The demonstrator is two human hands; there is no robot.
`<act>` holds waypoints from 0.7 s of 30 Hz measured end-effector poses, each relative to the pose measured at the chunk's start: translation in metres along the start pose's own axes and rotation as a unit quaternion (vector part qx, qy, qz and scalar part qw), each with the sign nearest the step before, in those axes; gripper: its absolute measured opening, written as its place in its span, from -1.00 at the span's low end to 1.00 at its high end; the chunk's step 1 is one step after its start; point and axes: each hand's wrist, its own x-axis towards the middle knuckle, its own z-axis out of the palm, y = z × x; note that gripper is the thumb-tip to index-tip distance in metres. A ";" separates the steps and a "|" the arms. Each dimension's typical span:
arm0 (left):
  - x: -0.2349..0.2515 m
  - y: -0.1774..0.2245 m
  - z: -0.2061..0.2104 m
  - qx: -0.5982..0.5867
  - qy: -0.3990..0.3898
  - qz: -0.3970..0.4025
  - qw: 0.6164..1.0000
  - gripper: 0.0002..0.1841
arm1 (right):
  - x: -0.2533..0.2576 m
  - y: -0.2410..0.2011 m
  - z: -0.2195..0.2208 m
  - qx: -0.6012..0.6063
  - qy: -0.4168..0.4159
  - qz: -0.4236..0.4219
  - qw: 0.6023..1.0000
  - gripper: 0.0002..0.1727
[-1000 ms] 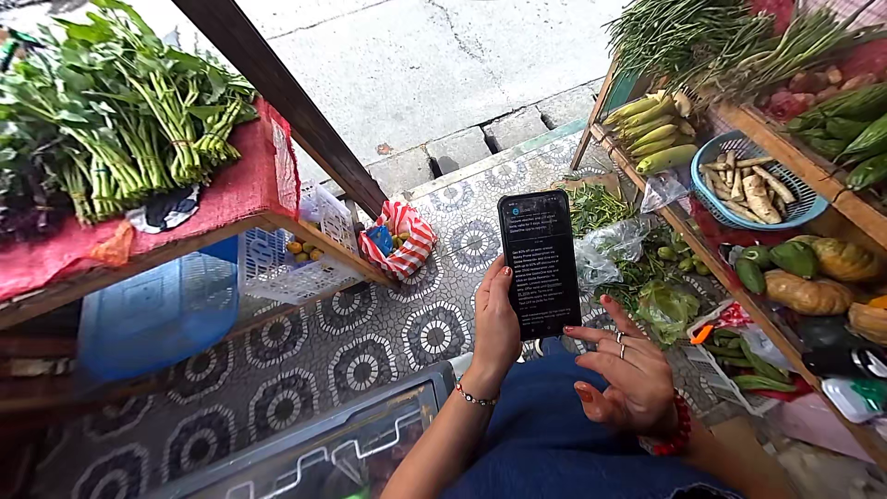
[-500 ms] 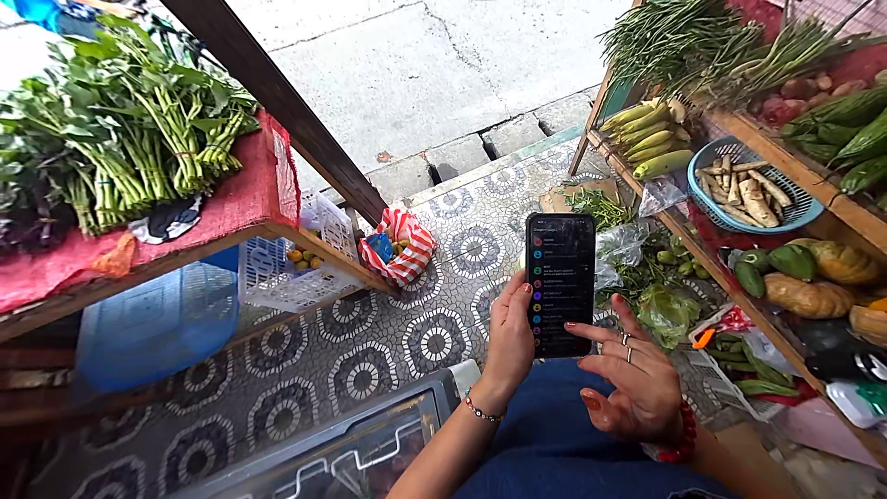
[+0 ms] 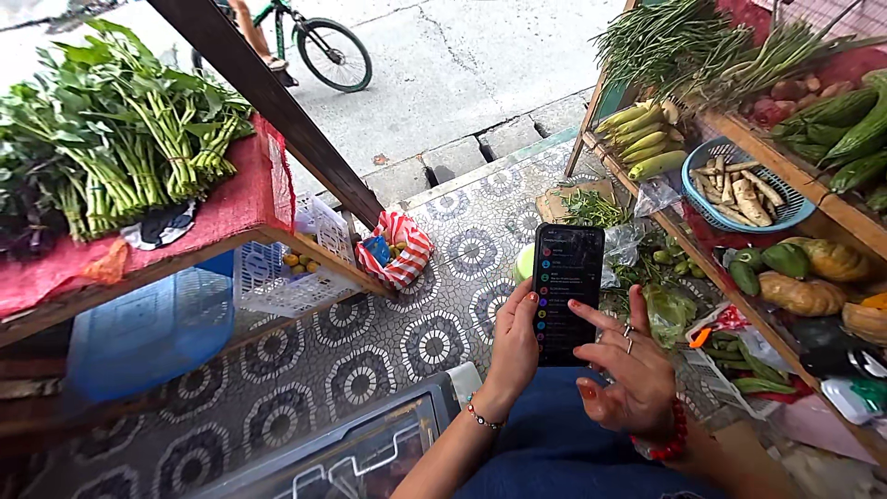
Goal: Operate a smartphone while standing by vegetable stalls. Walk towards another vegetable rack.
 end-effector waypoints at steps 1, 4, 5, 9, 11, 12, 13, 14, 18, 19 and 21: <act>0.001 0.001 0.000 -0.002 0.005 0.003 1.000 -0.56 | -0.002 -0.002 0.001 0.005 -0.006 -0.004 1.000 -0.45; 0.003 0.003 0.000 0.015 0.022 0.022 0.999 -0.56 | -0.006 -0.004 0.004 0.011 -0.019 -0.013 1.000 -0.41; 0.003 0.005 0.000 0.019 0.028 0.024 0.999 -0.56 | -0.007 -0.004 0.004 0.013 -0.020 -0.017 1.000 -0.40; 0.006 0.009 -0.001 -0.002 0.055 -0.004 0.998 -0.54 | -0.008 -0.003 0.001 0.018 -0.015 -0.027 0.999 -0.41; 0.007 0.011 -0.001 -0.021 0.072 -0.019 0.997 -0.53 | -0.008 -0.002 -0.001 0.024 -0.017 -0.031 0.999 -0.43; 0.008 0.012 -0.002 -0.029 0.078 -0.021 0.996 -0.53 | -0.009 -0.002 -0.003 0.026 -0.019 -0.030 0.999 -0.43; 0.009 0.013 -0.003 -0.034 0.080 -0.022 0.996 -0.53 | -0.010 -0.002 -0.003 0.029 -0.022 -0.029 0.999 -0.42; 0.009 0.013 -0.004 -0.036 0.082 -0.020 0.996 -0.53 | -0.010 -0.001 -0.004 0.032 -0.025 -0.029 0.999 -0.42; 0.010 0.016 -0.006 -0.034 0.085 -0.014 0.996 -0.51 | -0.013 0.000 -0.003 0.029 -0.028 -0.028 0.999 -0.43; 0.011 0.016 -0.006 -0.031 0.088 -0.014 0.996 -0.51 | -0.012 0.000 -0.003 0.025 -0.027 -0.029 0.999 -0.43; 0.011 0.016 -0.006 -0.025 0.095 -0.017 0.995 -0.50 | -0.013 0.000 -0.005 0.020 -0.029 -0.029 0.999 -0.41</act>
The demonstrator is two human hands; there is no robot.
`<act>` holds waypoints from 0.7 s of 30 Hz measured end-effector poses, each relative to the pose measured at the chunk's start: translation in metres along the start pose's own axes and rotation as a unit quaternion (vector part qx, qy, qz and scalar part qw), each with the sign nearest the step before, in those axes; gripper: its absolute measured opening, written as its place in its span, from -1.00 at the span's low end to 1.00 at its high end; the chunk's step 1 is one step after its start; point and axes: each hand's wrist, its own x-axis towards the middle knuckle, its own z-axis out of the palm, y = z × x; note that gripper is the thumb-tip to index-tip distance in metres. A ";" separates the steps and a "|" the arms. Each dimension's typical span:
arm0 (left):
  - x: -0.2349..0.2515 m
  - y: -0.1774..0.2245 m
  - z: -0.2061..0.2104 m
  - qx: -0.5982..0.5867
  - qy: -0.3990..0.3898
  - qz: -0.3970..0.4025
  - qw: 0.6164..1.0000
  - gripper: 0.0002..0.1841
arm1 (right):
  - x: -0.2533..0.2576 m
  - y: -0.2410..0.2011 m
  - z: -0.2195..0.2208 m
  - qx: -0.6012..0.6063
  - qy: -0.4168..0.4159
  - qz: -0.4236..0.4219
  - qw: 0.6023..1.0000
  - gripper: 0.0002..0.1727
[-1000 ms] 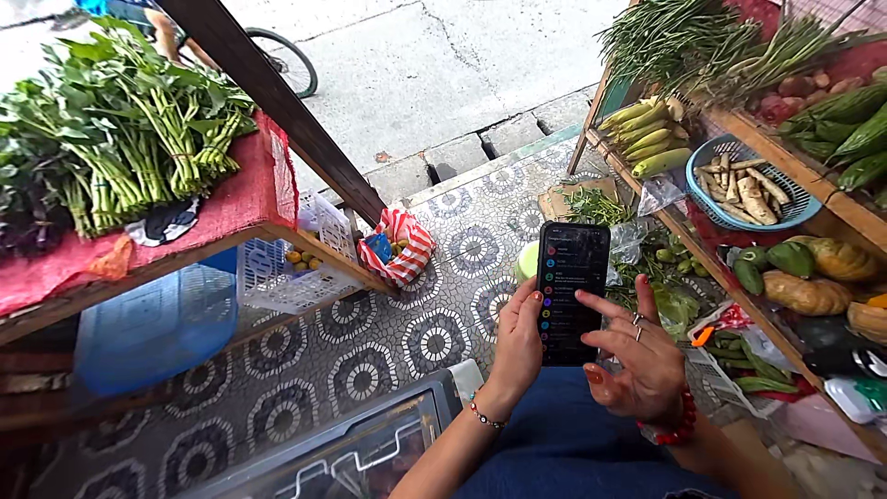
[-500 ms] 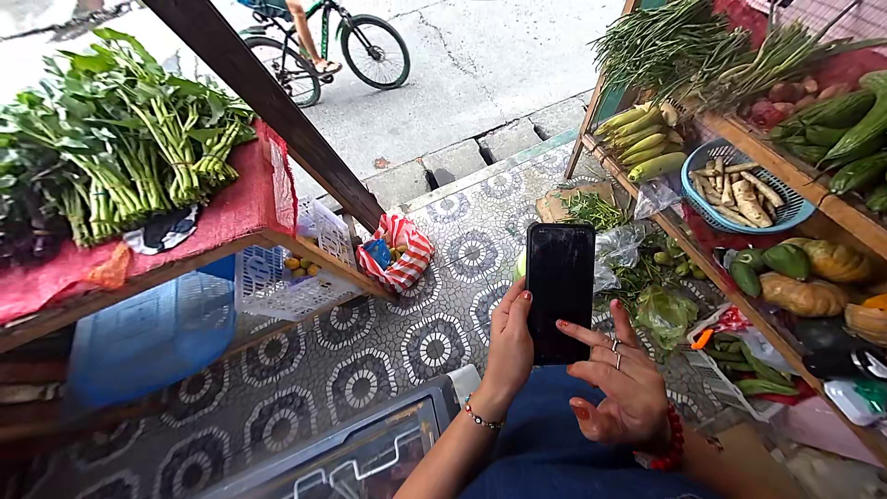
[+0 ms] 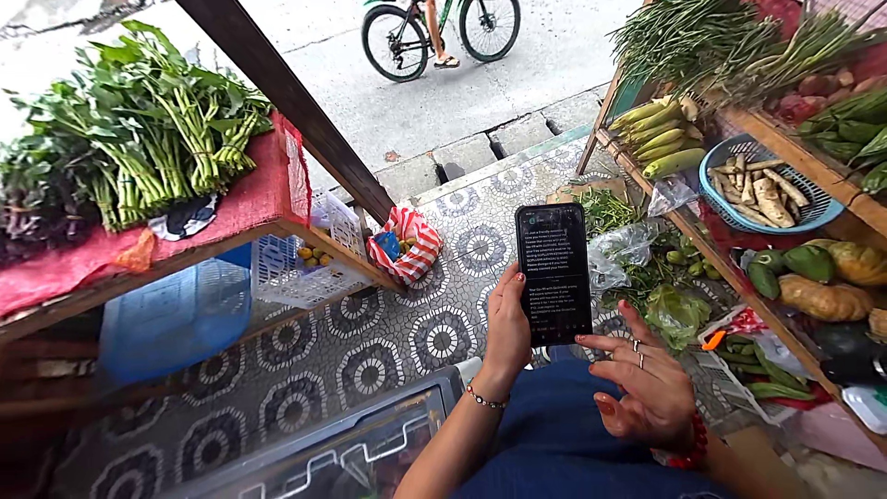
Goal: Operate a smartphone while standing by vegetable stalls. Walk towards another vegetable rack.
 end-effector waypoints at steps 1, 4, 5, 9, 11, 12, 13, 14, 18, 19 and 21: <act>0.000 0.000 0.000 0.003 0.003 -0.003 1.000 -0.50 | 0.000 0.000 -0.001 -0.001 0.000 -0.001 1.000 -0.40; 0.001 0.000 0.000 0.004 0.015 -0.006 1.000 -0.50 | -0.002 0.000 -0.003 -0.008 0.001 0.002 1.000 -0.41; 0.001 0.000 0.000 0.003 0.016 -0.006 1.000 -0.50 | -0.003 0.000 -0.003 -0.008 0.000 0.003 1.000 -0.41; 0.001 0.000 0.001 0.005 0.017 -0.002 1.000 -0.51 | -0.004 0.003 0.003 -0.007 -0.001 0.003 1.000 -0.39; 0.002 0.000 0.001 0.007 0.011 -0.001 1.000 -0.50 | -0.004 0.002 0.003 -0.005 -0.004 0.003 1.000 -0.39; 0.002 -0.001 0.000 0.007 0.008 -0.001 1.000 -0.50 | -0.003 0.000 0.002 -0.004 -0.005 0.004 1.000 -0.38; 0.002 -0.001 -0.001 0.008 0.006 -0.001 1.000 -0.50 | -0.002 -0.002 0.000 0.001 -0.006 0.003 1.000 -0.38; 0.002 -0.001 -0.002 0.007 0.006 -0.003 1.000 -0.50 | -0.001 -0.003 0.000 0.007 -0.005 0.002 1.000 -0.37; 0.002 0.000 -0.002 0.003 0.005 -0.003 1.000 -0.50 | 0.001 -0.003 0.000 0.006 -0.005 -0.003 1.000 -0.37; 0.002 0.000 -0.002 0.001 0.005 -0.003 1.000 -0.50 | 0.001 -0.002 0.000 0.003 -0.006 -0.004 1.000 -0.37; 0.001 0.001 -0.002 -0.003 0.005 -0.002 1.000 -0.50 | 0.000 -0.001 0.003 -0.004 -0.010 -0.002 1.000 -0.38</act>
